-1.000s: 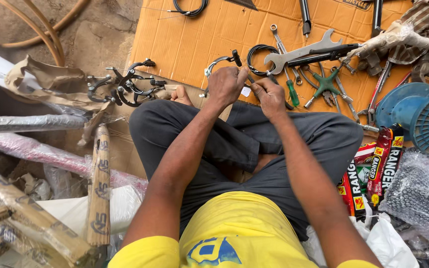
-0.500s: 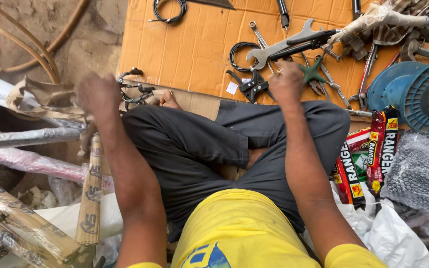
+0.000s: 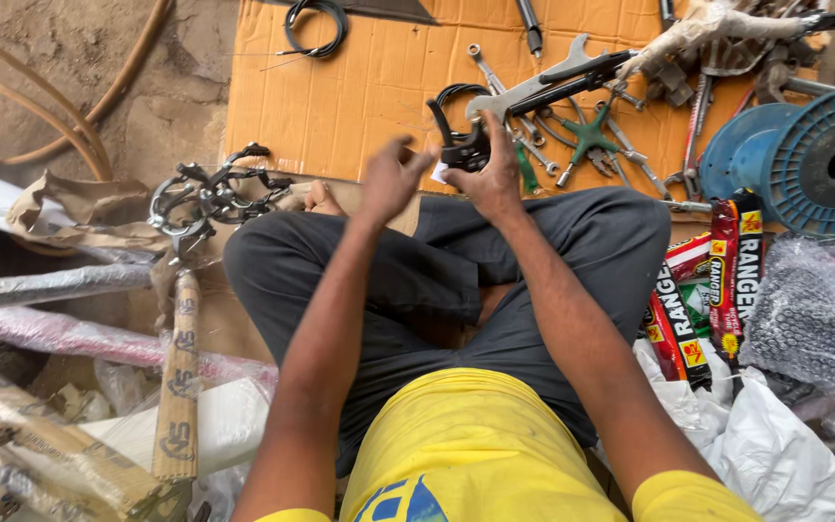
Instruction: The person sits on the floor and assembles bicycle brake levers onto a handlebar. They use a screwdriver and a wrench to tighten the components. The person also opens a plastic bag containing small parts and places them on the cardboard.
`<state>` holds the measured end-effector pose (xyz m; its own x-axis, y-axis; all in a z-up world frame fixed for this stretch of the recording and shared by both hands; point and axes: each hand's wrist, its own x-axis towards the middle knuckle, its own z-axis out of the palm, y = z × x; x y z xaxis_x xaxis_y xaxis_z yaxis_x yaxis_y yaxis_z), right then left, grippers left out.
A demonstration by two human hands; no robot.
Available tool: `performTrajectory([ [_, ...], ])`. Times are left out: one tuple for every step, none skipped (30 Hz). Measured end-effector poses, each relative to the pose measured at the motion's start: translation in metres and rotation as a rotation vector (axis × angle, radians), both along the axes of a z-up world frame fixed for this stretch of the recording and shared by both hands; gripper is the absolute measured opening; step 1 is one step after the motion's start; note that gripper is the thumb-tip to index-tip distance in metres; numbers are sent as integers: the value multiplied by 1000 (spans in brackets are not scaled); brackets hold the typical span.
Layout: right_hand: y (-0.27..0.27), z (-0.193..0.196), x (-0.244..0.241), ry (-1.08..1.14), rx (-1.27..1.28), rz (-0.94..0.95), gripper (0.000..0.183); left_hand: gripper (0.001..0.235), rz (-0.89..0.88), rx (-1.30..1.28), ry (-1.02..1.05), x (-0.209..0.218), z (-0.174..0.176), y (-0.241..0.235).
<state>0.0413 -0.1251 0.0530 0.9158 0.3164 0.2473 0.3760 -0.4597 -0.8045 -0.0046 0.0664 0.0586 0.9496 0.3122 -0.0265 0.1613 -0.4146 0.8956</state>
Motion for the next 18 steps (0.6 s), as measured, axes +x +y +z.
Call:
performTrajectory([
  [0,4,-2,-50,157,27,106,51,3,-207,41,1,-7,-12],
  [0,5,-8,79,211,47,100,47,5,-415,91,-4,-14,-24],
  [0,7,-14,207,265,67,94,44,7,-622,142,-8,-20,-33],
  [3,8,-19,339,325,92,88,42,33,-648,87,-11,-24,-37],
  [5,9,-24,490,392,53,77,40,59,-674,32,-14,-27,-40],
  [11,11,-23,633,461,24,66,38,87,-694,-36,-10,-28,-37],
  [16,12,-23,777,528,-4,56,37,114,-749,-61,-5,-28,-33],
  [17,13,-26,790,492,18,53,36,138,-809,-76,-5,-29,-32],
  [18,13,-30,803,456,40,50,35,163,-868,-92,-6,-30,-30],
  [19,13,-35,821,418,66,47,34,261,-863,-57,-10,-31,-28],
  [19,14,-41,745,326,106,44,34,359,-857,-21,-15,-32,-24],
  [21,16,-38,649,243,138,40,34,438,-846,3,-10,-32,-19],
  [23,18,-33,552,160,167,37,36,435,-873,-38,-5,-32,-14],
  [20,20,-33,543,163,152,36,37,434,-910,-69,-7,-34,-16],
  [17,21,-31,534,166,136,36,39,433,-946,-100,-6,-37,-19],
  [19,22,-32,530,172,130,36,38,428,-1024,-131,-8,-41,-18],
  [22,23,-34,588,143,109,36,38,422,-1102,-163,-9,-45,-18],
  [26,24,-37,648,114,90,36,37,419,-1180,-194,-12,-49,-19],
])
